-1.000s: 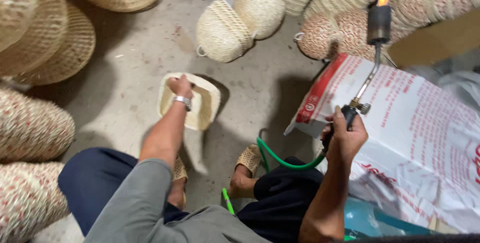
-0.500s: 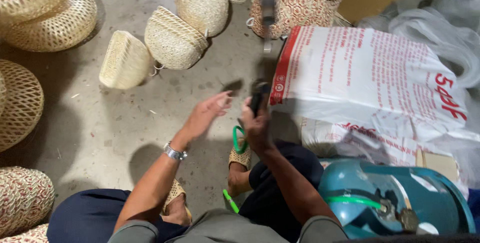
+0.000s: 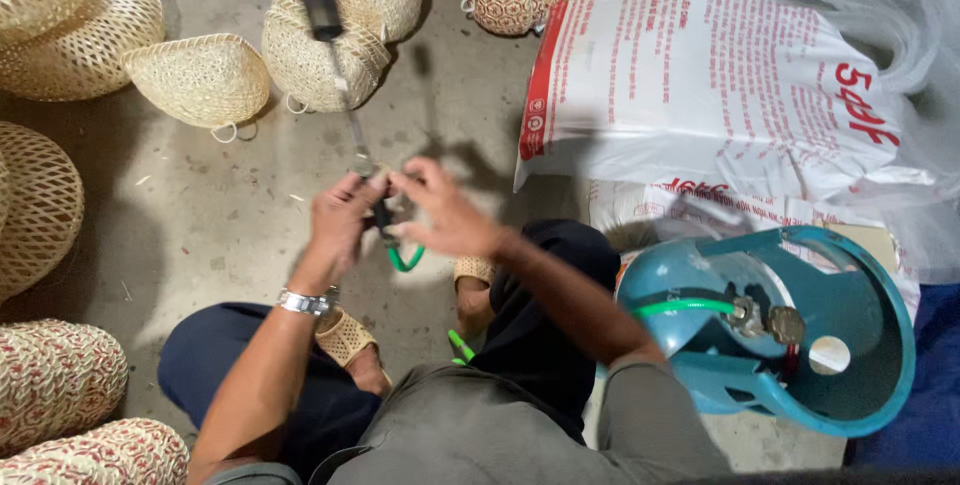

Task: The person sits on the floor surrounded by stacks of woven baskets and uses a handheld blowtorch to apply flame to the exterior and interior surfaces of individual baskets. They pick up a basket, rotate it to expose different areas to the flame, and then place it back into a stack.

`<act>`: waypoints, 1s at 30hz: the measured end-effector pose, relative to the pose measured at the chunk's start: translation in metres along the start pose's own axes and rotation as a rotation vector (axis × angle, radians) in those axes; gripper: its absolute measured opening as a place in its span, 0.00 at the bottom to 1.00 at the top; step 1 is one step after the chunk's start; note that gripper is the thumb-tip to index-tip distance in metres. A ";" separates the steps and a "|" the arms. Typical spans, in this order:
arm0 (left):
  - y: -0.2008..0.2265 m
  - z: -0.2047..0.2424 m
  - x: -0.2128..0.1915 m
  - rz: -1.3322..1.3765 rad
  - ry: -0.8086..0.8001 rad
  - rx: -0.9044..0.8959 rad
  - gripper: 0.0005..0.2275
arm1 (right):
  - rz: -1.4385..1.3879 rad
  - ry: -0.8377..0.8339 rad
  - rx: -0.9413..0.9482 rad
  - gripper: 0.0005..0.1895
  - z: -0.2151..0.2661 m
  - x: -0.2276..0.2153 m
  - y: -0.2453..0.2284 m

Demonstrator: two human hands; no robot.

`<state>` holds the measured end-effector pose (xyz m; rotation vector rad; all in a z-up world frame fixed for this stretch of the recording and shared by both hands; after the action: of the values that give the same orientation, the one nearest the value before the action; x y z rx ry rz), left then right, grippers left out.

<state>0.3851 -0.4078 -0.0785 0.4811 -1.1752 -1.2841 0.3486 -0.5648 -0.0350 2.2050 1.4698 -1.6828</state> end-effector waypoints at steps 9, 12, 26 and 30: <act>0.017 -0.005 -0.059 0.080 0.107 0.005 0.08 | -0.044 -0.265 0.437 0.23 0.095 -0.052 0.215; 0.009 -0.007 -0.060 0.076 0.080 -0.007 0.09 | -0.492 -0.195 0.453 0.25 0.143 -0.022 0.218; -0.021 -0.025 -0.048 0.057 -0.006 0.067 0.09 | -0.383 0.168 0.693 0.22 0.189 0.001 0.227; -0.028 -0.028 -0.052 0.028 0.005 0.105 0.09 | -0.306 0.175 0.779 0.24 0.208 0.004 0.229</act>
<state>0.4036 -0.3775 -0.1333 0.5424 -1.2448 -1.2009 0.3432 -0.7958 -0.2409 2.6194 1.3954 -2.5742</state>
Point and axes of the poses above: each hand's wrist, its own z-axis away from the middle knuckle, its own x-axis out of the palm, y = z × x, the point moved 7 cm from there along -z, towards the middle knuckle, and after that the axes turned 9 degrees about -x, right-handed, at the moved point
